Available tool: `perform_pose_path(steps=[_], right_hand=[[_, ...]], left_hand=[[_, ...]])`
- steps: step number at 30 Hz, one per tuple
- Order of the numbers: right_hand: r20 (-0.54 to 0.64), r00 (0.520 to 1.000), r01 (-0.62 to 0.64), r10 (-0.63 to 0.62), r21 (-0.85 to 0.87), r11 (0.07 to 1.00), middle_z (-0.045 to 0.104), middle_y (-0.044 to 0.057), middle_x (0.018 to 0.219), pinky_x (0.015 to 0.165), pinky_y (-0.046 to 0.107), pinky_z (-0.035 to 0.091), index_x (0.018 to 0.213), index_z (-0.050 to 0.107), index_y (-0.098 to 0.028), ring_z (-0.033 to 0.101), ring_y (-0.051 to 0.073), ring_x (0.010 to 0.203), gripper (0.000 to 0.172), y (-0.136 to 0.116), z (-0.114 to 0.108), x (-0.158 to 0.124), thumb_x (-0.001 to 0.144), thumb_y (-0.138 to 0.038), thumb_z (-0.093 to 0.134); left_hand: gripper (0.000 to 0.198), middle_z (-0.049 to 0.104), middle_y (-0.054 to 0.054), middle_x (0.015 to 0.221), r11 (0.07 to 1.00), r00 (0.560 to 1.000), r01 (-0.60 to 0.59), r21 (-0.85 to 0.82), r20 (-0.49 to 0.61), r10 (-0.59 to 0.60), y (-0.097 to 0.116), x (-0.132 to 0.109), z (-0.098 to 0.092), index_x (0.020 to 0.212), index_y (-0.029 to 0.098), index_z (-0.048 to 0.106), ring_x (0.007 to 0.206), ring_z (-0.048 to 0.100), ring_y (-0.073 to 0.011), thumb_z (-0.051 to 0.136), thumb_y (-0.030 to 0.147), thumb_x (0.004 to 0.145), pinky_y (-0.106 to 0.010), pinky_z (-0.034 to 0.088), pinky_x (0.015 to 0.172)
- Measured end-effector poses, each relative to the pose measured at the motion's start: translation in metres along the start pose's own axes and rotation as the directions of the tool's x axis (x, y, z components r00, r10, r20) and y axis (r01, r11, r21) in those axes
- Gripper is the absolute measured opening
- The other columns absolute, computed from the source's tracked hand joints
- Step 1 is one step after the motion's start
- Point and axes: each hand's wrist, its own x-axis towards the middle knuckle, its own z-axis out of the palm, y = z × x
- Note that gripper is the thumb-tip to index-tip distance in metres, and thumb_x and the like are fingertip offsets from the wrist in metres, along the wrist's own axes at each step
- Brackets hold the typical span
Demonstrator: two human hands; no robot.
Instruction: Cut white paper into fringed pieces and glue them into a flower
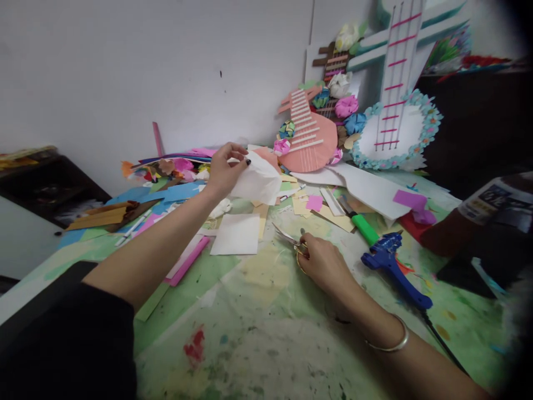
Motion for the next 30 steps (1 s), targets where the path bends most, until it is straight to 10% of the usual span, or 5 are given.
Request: perform_pose_path(steps=[8,13,16,20,30], right_hand=[[-0.07,0.995,-0.074,0.066,-0.109,0.991,0.067,0.013,0.078,0.055,0.028,0.03,0.094,0.058,-0.016,0.063,0.026,0.072,0.016,0.014,0.001,0.009,0.08,-0.017,0.05],[-0.143,0.981,-0.152,0.132,-0.14,0.978,0.065,0.016,0.082,0.061,0.031,0.035,0.1,0.056,-0.013,0.063,0.029,0.079,0.019,0.02,-0.003,0.013,0.085,-0.02,0.046],[-0.169,0.975,-0.17,0.141,-0.166,0.971,0.063,0.019,0.091,0.067,0.034,0.038,0.104,0.056,-0.01,0.061,0.031,0.088,0.023,0.022,-0.002,0.013,0.086,-0.016,0.043],[-0.194,0.977,-0.132,0.088,-0.224,0.966,0.06,0.022,0.099,0.079,0.038,0.038,0.106,0.057,-0.006,0.055,0.033,0.098,0.027,0.024,-0.002,0.013,0.085,-0.012,0.042],[-0.201,0.884,0.427,-0.422,-0.023,0.904,0.059,0.012,0.115,0.09,0.035,0.042,0.11,0.062,-0.014,0.049,0.025,0.108,0.052,0.014,0.012,0.008,0.066,0.007,0.044]], left_hand=[[0.016,0.062,-0.003,0.081,0.921,0.946,0.286,-0.265,0.229,-0.229,0.039,-0.016,-0.042,0.085,0.016,0.063,0.068,0.058,-0.0115,0.064,0.018,0.07,-0.024,0.046,0.06],[0.018,0.067,-0.004,0.084,0.872,0.787,0.48,-0.1,0.49,-0.376,0.036,-0.052,-0.044,0.083,0.017,0.066,0.073,0.062,-0.0153,0.066,0.025,0.067,-0.027,0.05,0.067],[0.015,0.069,-0.004,0.085,0.922,0.61,0.377,0.085,0.727,-0.316,0.018,-0.075,-0.022,0.079,0.017,0.069,0.082,0.063,-0.0179,0.066,0.026,0.067,-0.029,0.049,0.076],[0.017,0.07,-0.005,0.079,0.954,0.503,0.265,0.142,0.823,-0.263,0.002,-0.101,0.01,0.08,0.016,0.071,0.077,0.063,-0.0174,0.067,0.028,0.068,-0.028,0.05,0.072],[0.03,0.066,-0.009,0.098,0.895,0.731,0.054,0.443,0.593,-0.338,-0.047,-0.06,-0.02,0.089,0.018,0.064,0.093,0.061,-0.0241,0.063,0.04,0.068,-0.034,0.046,0.08]])
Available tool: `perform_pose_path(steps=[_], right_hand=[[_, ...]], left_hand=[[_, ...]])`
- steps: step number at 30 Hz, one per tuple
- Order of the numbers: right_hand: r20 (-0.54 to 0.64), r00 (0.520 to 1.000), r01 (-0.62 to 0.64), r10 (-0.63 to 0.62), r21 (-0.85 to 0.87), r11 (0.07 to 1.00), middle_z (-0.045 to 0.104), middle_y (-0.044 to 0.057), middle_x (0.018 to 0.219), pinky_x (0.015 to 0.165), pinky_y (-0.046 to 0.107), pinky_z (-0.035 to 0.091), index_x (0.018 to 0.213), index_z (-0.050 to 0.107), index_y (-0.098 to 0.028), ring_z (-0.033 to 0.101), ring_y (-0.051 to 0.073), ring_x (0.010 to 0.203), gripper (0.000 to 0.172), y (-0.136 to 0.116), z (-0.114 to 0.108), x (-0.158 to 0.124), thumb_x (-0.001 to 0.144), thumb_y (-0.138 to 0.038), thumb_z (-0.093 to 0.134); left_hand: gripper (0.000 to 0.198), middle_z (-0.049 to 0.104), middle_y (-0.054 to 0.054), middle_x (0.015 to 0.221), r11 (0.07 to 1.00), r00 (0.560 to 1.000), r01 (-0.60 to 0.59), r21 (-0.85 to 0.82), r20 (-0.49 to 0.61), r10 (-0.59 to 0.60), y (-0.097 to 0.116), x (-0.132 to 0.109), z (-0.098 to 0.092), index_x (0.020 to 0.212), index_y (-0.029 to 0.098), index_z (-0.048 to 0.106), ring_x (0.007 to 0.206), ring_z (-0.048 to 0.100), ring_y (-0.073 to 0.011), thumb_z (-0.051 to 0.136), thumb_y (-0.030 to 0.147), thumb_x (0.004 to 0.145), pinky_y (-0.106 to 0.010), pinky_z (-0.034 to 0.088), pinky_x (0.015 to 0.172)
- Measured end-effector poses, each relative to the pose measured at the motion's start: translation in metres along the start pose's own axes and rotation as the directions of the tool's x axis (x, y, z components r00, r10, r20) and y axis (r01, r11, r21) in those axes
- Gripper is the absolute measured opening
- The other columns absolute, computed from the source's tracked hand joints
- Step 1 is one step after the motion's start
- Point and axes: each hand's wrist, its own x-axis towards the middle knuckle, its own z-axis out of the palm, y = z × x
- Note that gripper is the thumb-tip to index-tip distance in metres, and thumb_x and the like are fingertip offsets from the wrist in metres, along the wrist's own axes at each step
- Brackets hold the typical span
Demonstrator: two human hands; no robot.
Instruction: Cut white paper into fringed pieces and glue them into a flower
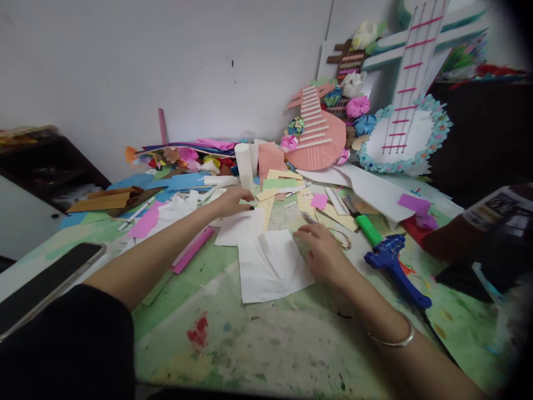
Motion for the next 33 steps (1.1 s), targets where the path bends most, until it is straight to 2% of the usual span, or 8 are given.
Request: perform_pose_path(steps=[3,6,11,19,21,24,29,33], right_hand=[[0.012,0.998,0.052,-0.054,0.104,0.993,0.058,0.013,0.112,0.091,0.035,0.042,0.108,0.063,-0.012,0.05,0.023,0.105,0.045,-0.01,0.005,-0.002,0.07,0.004,0.045],[0.05,0.997,-0.072,0.065,0.15,0.986,0.056,0.015,0.112,0.09,0.037,0.044,0.113,0.06,-0.009,0.052,0.025,0.104,0.036,-0.014,0.005,-0.002,0.078,-0.006,0.05],[0.135,0.969,-0.236,0.208,0.245,0.941,0.054,0.014,0.113,0.08,0.033,0.048,0.122,0.051,-0.009,0.057,0.021,0.091,0.048,-0.015,0.001,0.002,0.074,-0.007,0.058],[0.141,0.971,-0.231,0.193,0.347,0.909,0.049,0.013,0.117,0.07,0.028,0.048,0.12,0.048,-0.014,0.057,0.015,0.077,0.055,-0.018,0.003,0.0,0.068,0.004,0.052],[0.136,0.972,-0.228,0.192,0.346,0.91,0.05,0.012,0.116,0.069,0.028,0.048,0.116,0.049,-0.015,0.057,0.014,0.074,0.05,-0.017,0.003,-0.001,0.07,0.002,0.053],[0.134,0.962,-0.268,0.237,0.305,0.914,0.054,0.012,0.11,0.069,0.029,0.045,0.112,0.052,-0.013,0.056,0.015,0.072,0.038,-0.017,0.002,-0.001,0.075,-0.004,0.052],[0.099,0.948,-0.316,0.301,0.22,0.923,0.06,0.012,0.097,0.072,0.03,0.041,0.107,0.055,-0.01,0.055,0.019,0.077,0.029,-0.017,0.007,0.002,0.079,-0.009,0.052],[0.117,0.938,-0.343,0.326,0.196,0.919,0.062,0.008,0.087,0.067,0.028,0.038,0.098,0.057,-0.012,0.054,0.018,0.072,0.02,-0.016,0.009,0.006,0.078,-0.012,0.053]], left_hand=[[0.039,0.066,-0.008,0.084,0.994,0.997,0.021,0.111,0.074,-0.03,-0.018,0.011,-0.003,0.081,0.019,0.064,0.085,0.06,-0.0258,0.072,0.047,0.055,-0.033,0.044,0.076],[0.043,0.066,-0.005,0.077,0.984,0.983,0.042,0.174,0.17,-0.072,-0.023,0.018,-0.002,0.08,0.02,0.063,0.073,0.059,-0.0237,0.074,0.05,0.05,-0.03,0.042,0.066],[0.03,0.067,-0.001,0.074,0.98,0.947,-0.009,0.201,0.317,-0.057,-0.023,0.031,-0.01,0.069,0.023,0.066,0.068,0.06,-0.0204,0.071,0.048,0.054,-0.026,0.04,0.06],[0.027,0.061,-0.01,0.098,0.908,0.999,-0.028,0.417,-0.022,0.041,-0.014,0.054,-0.02,0.085,0.019,0.061,0.101,0.052,-0.0303,0.071,0.027,0.061,-0.035,0.038,0.086],[0.026,0.055,-0.015,0.112,0.892,0.989,-0.03,0.451,-0.117,0.093,0.002,0.04,-0.014,0.097,0.017,0.058,0.111,0.045,-0.0322,0.062,0.022,0.072,-0.04,0.034,0.091],[0.015,0.055,-0.014,0.104,0.877,0.972,-0.091,0.471,-0.148,0.181,0.036,-0.005,0.005,0.094,0.016,0.056,0.102,0.048,-0.0277,0.049,0.025,0.085,-0.038,0.036,0.087],[0.047,0.058,-0.013,0.089,0.777,0.851,-0.511,0.368,0.085,0.519,0.088,-0.106,0.046,0.087,0.018,0.055,0.079,0.05,-0.025,0.047,0.063,0.08,-0.038,0.042,0.071],[0.046,0.058,-0.013,0.084,0.725,0.83,-0.55,0.415,0.172,0.531,0.099,-0.146,0.071,0.087,0.017,0.056,0.075,0.051,-0.0262,0.047,0.061,0.079,-0.041,0.041,0.064]])
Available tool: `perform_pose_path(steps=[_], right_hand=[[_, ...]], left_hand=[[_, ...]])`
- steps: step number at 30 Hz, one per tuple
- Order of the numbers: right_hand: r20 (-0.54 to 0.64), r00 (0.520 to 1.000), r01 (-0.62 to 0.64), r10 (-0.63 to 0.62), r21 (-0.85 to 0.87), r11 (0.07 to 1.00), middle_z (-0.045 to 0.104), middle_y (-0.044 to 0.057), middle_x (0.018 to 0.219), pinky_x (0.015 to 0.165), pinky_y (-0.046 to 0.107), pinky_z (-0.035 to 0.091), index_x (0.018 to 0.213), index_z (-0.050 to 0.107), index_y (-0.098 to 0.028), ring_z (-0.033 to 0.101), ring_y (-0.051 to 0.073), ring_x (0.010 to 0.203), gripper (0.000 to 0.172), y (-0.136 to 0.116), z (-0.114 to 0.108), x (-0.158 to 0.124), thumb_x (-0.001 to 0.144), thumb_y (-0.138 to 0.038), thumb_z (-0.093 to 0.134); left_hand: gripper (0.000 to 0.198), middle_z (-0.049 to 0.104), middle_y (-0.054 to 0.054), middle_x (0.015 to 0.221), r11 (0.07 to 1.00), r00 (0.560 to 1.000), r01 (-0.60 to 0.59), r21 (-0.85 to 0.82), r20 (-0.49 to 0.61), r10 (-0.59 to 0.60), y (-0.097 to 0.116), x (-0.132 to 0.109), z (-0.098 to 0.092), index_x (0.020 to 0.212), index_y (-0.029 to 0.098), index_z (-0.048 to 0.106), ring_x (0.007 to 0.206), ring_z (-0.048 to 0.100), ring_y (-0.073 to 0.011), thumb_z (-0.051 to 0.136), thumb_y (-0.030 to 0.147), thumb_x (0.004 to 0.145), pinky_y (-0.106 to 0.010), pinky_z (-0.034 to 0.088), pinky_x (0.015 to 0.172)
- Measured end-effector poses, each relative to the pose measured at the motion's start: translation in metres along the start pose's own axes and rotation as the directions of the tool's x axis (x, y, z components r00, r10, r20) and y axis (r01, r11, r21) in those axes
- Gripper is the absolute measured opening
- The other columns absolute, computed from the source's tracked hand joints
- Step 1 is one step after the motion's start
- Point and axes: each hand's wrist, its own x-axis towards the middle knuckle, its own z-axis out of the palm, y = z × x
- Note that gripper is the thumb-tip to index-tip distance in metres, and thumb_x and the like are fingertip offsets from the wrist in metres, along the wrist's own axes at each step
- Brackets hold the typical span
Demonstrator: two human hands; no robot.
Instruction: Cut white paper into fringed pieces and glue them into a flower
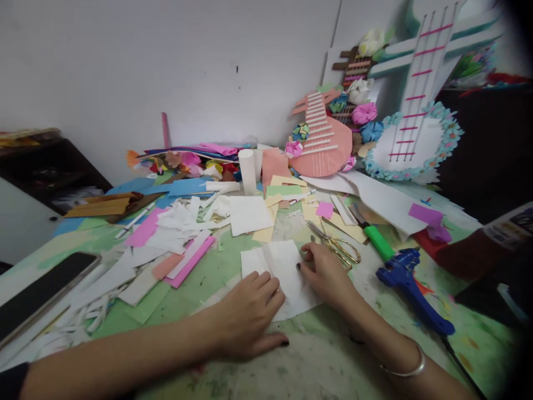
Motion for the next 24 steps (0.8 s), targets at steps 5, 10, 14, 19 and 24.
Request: perform_pose_path(steps=[5,10,14,19,24], right_hand=[[0.035,0.999,-0.017,0.015,0.058,0.998,0.061,0.002,0.073,0.061,0.026,0.036,0.1,0.057,-0.014,0.054,0.016,0.065,0.026,-0.001,0.002,0.002,0.077,-0.009,0.047],[-0.063,0.997,-0.038,0.049,0.177,0.983,0.06,0.001,0.073,0.061,0.027,0.039,0.111,0.052,-0.011,0.055,0.016,0.065,0.036,0.008,0.005,0.004,0.075,-0.01,0.049],[-0.158,0.987,0.02,0.01,0.188,0.982,0.058,0.001,0.071,0.061,0.028,0.041,0.107,0.057,-0.013,0.054,0.016,0.063,0.033,0.009,-0.003,0.0,0.075,-0.012,0.051],[0.002,0.8,0.59,-0.6,0.177,0.788,0.058,0.012,0.117,0.092,0.041,0.04,0.114,0.061,-0.017,0.051,0.026,0.108,0.047,-0.013,-0.014,-0.015,0.074,-0.04,0.07],[0.018,0.698,0.713,-0.716,0.066,0.698,0.066,0.009,0.111,0.091,0.044,0.039,0.117,0.059,-0.016,0.053,0.025,0.107,0.031,-0.017,0.0,-0.022,0.085,-0.019,0.058]], left_hand=[[0.021,0.058,-0.01,0.074,0.991,0.992,-0.08,0.104,-0.09,0.09,-0.001,-0.003,0.012,0.077,0.018,0.057,0.068,0.05,-0.0226,0.042,0.027,0.089,-0.039,0.039,0.055],[0.019,0.061,-0.01,0.082,0.962,0.96,-0.239,0.131,-0.114,0.254,-0.008,-0.011,0.004,0.094,0.012,0.06,0.074,0.054,-0.02,0.041,0.013,0.091,-0.035,0.044,0.058],[0.02,0.063,-0.009,0.077,0.966,0.944,-0.237,0.106,-0.207,0.255,-0.016,-0.018,0.0,0.097,0.011,0.059,0.075,0.057,-0.0177,0.04,0.008,0.091,-0.033,0.049,0.064],[0.012,0.065,-0.01,0.077,0.992,0.887,-0.1,0.072,-0.445,0.122,-0.026,-0.024,-0.001,0.096,0.008,0.058,0.074,0.058,-0.02,0.053,0.008,0.085,-0.036,0.052,0.065],[0.025,0.066,-0.011,0.085,0.997,0.849,-0.054,-0.062,-0.528,0.013,-0.03,-0.026,-0.006,0.104,0.007,0.057,0.082,0.06,-0.0214,0.062,0.007,0.079,-0.036,0.052,0.072]])
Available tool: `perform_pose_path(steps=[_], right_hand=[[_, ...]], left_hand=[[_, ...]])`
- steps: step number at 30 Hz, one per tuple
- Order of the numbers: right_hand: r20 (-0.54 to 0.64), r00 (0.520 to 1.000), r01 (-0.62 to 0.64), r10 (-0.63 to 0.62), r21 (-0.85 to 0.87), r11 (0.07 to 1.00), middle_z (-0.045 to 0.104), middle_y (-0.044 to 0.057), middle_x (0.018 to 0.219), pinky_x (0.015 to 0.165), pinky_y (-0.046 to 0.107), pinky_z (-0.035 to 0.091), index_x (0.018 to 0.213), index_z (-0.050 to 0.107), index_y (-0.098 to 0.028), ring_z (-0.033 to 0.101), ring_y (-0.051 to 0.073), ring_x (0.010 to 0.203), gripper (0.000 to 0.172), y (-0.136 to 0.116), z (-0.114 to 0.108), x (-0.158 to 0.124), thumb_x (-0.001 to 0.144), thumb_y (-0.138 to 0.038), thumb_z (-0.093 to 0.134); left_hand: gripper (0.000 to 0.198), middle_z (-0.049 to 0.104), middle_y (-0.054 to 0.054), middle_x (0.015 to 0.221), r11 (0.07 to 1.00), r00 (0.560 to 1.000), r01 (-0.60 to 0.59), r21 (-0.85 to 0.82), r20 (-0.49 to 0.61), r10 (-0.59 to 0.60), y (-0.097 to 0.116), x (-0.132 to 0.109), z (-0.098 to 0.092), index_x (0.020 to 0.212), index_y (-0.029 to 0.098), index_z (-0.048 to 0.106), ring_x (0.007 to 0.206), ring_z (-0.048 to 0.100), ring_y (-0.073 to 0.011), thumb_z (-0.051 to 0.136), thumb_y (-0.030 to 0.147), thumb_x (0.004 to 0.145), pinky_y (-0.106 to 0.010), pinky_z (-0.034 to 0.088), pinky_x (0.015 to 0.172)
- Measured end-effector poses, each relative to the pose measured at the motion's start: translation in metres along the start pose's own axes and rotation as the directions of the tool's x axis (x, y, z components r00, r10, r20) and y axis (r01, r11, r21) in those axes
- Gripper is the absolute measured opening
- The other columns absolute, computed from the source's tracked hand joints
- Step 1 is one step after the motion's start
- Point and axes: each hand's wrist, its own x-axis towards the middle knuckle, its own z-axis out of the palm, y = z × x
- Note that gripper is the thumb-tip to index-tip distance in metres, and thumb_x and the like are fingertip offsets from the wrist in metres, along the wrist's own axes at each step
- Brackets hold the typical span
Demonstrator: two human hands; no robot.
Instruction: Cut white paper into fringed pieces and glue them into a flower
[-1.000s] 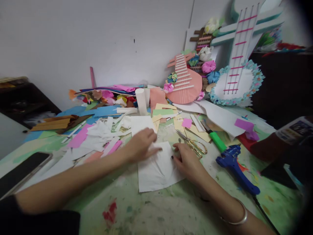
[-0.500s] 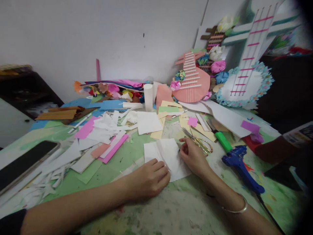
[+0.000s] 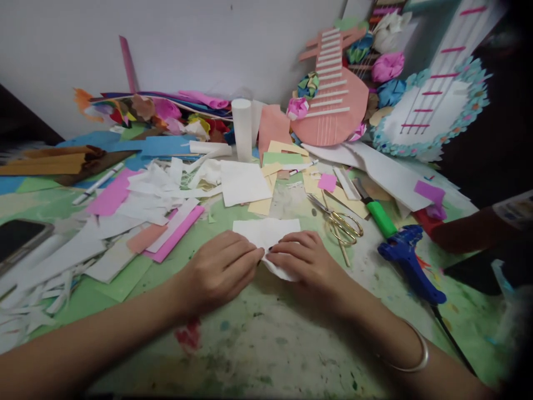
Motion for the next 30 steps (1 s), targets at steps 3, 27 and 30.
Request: perform_pose_path(steps=[3,27,30], right_hand=[[-0.191,0.981,0.026,-0.021,0.023,0.999,0.071,0.01,0.099,0.085,0.041,0.044,0.107,0.063,-0.014,0.059,0.023,0.098,0.022,0.01,0.004,-0.003,0.089,-0.015,0.051],[0.042,0.996,-0.079,0.084,-0.117,0.99,0.072,0.002,0.106,0.097,0.041,0.049,0.102,0.07,-0.022,0.058,0.022,0.116,0.044,0.047,-0.005,-0.01,0.08,0.005,0.043],[0.118,0.986,-0.112,0.115,-0.028,0.993,0.07,0.005,0.111,0.1,0.041,0.047,0.107,0.069,-0.019,0.057,0.022,0.118,0.041,0.048,-0.01,-0.01,0.079,0.002,0.046]], left_hand=[[0.035,0.066,-0.017,0.1,0.997,0.993,0.026,-0.072,0.115,-0.017,-0.003,0.0,0.005,0.115,0.004,0.053,0.097,0.06,-0.0254,0.059,0.019,0.084,-0.041,0.052,0.082],[0.023,0.072,-0.009,0.104,0.999,0.957,0.048,0.0,0.285,-0.046,-0.058,-0.017,0.012,0.102,0.015,0.067,0.098,0.066,-0.0204,0.049,0.019,0.09,-0.037,0.053,0.091],[0.027,0.068,-0.013,0.113,0.992,0.92,0.094,0.081,0.374,-0.117,-0.057,-0.013,0.009,0.107,0.014,0.067,0.113,0.057,-0.031,0.05,0.021,0.087,-0.051,0.047,0.093]])
